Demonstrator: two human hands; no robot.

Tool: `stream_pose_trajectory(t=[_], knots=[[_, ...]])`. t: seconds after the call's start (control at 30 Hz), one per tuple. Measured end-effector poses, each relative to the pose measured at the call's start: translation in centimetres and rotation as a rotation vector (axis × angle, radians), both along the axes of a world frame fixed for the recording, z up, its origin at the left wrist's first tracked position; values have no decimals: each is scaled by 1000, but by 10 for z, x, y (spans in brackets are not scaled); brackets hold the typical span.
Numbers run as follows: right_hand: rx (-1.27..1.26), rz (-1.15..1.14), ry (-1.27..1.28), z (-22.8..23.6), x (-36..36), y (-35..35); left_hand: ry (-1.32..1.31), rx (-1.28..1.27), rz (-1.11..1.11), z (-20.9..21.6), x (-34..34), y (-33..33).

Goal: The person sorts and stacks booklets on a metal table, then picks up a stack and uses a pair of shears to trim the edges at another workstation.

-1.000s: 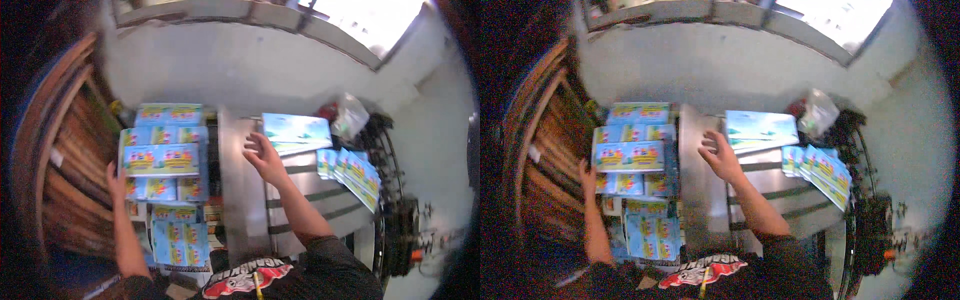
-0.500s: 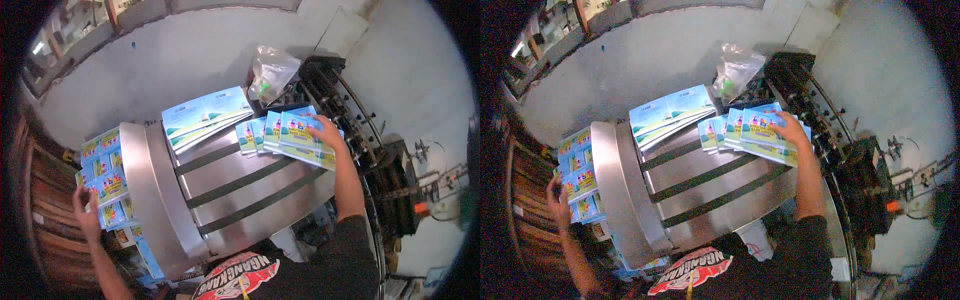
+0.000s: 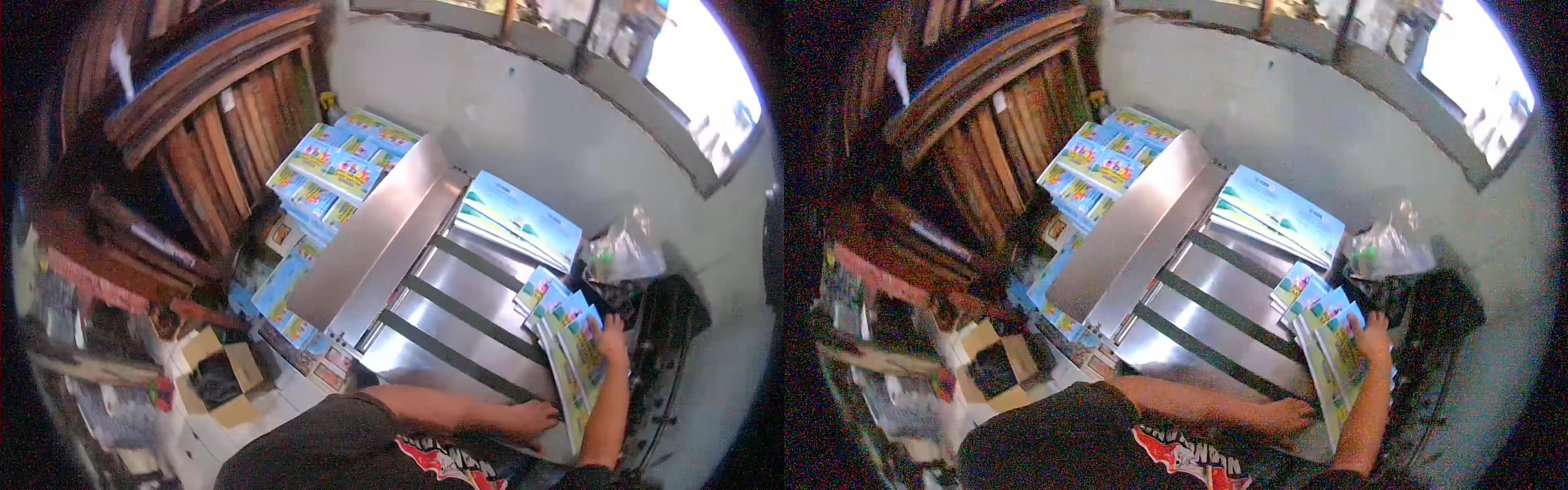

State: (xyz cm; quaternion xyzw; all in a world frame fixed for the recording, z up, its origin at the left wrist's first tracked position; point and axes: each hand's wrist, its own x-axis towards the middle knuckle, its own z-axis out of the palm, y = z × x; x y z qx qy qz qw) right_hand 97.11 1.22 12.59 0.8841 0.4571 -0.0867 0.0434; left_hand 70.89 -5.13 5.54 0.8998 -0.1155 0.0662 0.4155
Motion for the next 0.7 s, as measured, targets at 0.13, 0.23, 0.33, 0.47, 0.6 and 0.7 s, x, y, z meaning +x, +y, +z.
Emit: stream_pose_trajectory(t=[0.13, 0.23, 0.33, 0.47, 0.6, 0.7], knots=[[-21, 30, 135, 19, -9, 9, -181, 36, 320, -21, 11, -14], [-83, -94, 209, 32, 7, 4, -142, 92, 291, -24, 21, -15], [-195, -28, 136, 53, 8, 7, -106, 128, 206, -26, 29, -13], [-121, -11, 94, 74, -4, 7, -96, 47, 247, -16, 16, -16], [-151, 184, 322, 100, 8, -16, -209, 129, 256, -27, 29, -19], [-273, 326, 279, 130, -59, -10, 275, -135, 256, -14, 16, 7]])
